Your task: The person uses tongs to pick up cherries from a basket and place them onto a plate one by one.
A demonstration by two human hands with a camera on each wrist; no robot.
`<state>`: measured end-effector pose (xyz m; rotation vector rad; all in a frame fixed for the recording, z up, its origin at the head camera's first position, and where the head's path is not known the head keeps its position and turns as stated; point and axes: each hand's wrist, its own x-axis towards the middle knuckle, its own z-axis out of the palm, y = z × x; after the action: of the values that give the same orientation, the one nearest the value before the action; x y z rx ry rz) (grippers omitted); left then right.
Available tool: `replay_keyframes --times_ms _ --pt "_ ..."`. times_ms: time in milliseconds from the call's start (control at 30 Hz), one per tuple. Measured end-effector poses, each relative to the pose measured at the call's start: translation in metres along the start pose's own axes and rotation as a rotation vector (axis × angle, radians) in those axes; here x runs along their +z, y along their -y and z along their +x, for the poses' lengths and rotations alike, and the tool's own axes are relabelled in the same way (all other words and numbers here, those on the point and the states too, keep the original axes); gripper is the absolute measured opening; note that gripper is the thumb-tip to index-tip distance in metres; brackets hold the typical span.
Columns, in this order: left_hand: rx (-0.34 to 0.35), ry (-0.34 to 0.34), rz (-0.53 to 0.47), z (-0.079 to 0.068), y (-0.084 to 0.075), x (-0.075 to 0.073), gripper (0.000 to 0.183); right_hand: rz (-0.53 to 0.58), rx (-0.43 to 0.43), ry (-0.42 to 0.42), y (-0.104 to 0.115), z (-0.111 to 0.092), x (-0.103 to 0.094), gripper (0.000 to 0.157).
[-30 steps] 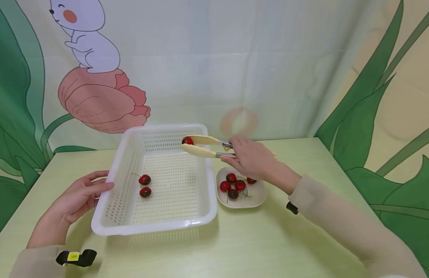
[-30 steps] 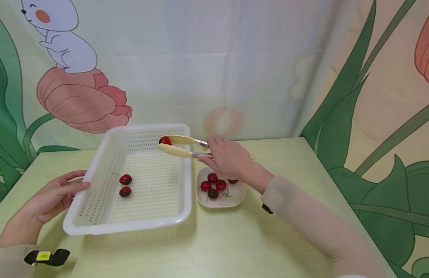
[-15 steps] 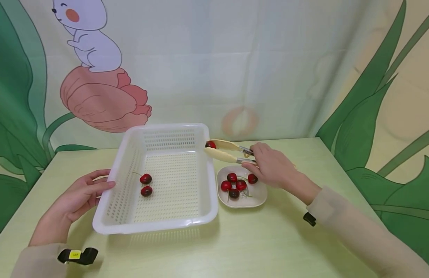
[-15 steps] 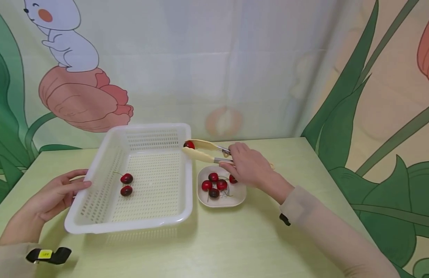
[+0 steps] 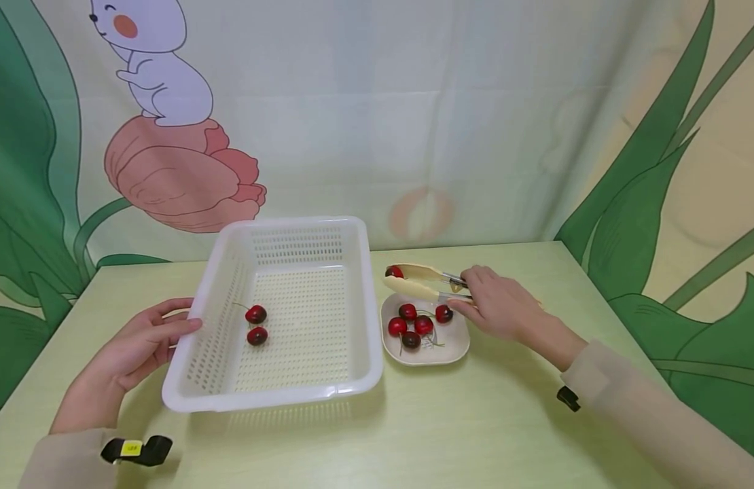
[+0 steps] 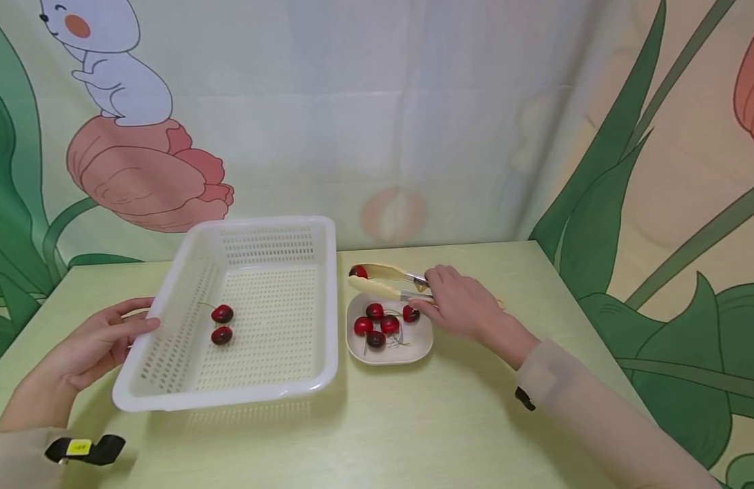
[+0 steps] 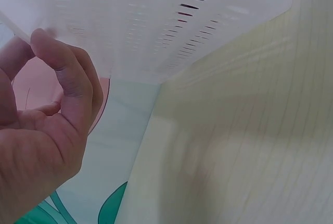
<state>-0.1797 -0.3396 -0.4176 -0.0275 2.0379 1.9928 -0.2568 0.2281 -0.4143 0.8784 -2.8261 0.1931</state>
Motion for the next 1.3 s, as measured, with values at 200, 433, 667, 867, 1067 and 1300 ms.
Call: replay_keyframes --times_ms 200,433,667,867,1067,1300 --pt "0.0 0.007 -0.015 -0.001 -0.001 0.001 0.044 0.013 0.021 0.02 -0.007 -0.009 0.002 0.054" --pt "0.008 0.016 -0.021 -0.001 0.001 0.0 0.041 0.01 0.026 0.045 -0.017 -0.018 0.002 0.051" --pt "0.009 0.014 -0.024 -0.001 0.001 0.001 0.041 -0.02 0.003 0.044 -0.025 -0.026 0.004 0.048" --pt "0.008 -0.002 0.001 -0.001 0.001 0.0 0.043 -0.035 0.008 0.051 -0.028 -0.031 0.003 0.045" --pt "0.004 -0.005 0.009 -0.001 0.001 0.001 0.044 -0.023 0.016 0.06 -0.029 -0.032 0.001 0.047" --pt "0.001 -0.007 0.01 -0.001 0.002 0.001 0.044 -0.018 0.016 0.056 -0.028 -0.032 0.002 0.052"
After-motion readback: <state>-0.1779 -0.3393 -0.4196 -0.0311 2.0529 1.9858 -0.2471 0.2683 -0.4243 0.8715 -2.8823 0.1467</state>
